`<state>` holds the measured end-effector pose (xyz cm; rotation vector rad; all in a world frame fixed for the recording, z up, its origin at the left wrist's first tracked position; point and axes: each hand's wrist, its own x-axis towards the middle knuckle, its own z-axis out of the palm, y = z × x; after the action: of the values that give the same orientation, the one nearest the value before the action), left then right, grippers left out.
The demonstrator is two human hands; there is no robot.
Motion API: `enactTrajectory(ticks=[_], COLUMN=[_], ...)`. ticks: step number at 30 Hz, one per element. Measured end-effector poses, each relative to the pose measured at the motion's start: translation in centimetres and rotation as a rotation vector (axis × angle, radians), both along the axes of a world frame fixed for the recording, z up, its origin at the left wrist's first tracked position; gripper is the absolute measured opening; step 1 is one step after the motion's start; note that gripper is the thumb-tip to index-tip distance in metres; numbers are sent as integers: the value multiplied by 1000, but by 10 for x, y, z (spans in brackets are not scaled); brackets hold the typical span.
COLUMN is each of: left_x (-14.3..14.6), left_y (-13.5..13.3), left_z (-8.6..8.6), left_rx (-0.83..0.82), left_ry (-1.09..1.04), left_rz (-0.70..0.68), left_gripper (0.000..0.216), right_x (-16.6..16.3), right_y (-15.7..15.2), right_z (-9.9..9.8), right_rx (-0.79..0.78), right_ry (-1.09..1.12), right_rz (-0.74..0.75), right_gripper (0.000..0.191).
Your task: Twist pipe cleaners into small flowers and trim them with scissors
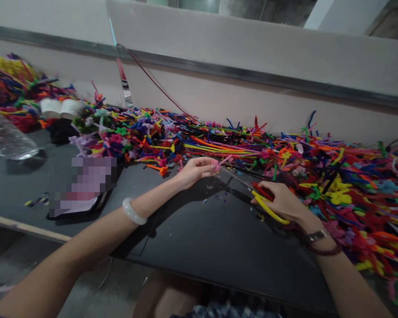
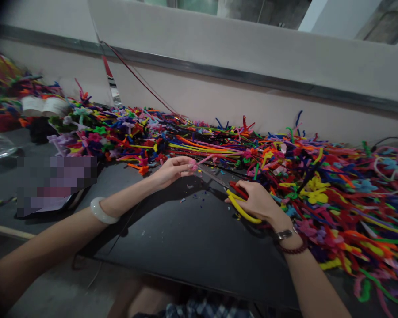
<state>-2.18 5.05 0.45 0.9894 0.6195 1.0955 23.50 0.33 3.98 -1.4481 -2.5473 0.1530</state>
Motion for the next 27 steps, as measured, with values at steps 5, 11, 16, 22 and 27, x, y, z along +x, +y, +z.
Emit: enactTrajectory(ticks=[5,11,16,22,27], left_x=[0,0,1,1,1], left_y=[2,2,2,3,2], left_z=[-3,-4,-3,-4,-5], left_rx=[1,13,6,18,22], left_ry=[-10,-25,-14,-21,-22], left_rz=[-10,-17,1,0,-4], left_gripper=[16,16,17,15,16], right_x=[1,0,-1,-2,-3], right_y=[0,0,0,-1,-1], right_z=[-2,-2,-1,0,0], right_rx=[-7,-18,-12,-24,-27], right_ry=[54,69,71,80,83], right_rz=[14,27,30,26,35], right_gripper=[29,29,31,31,30])
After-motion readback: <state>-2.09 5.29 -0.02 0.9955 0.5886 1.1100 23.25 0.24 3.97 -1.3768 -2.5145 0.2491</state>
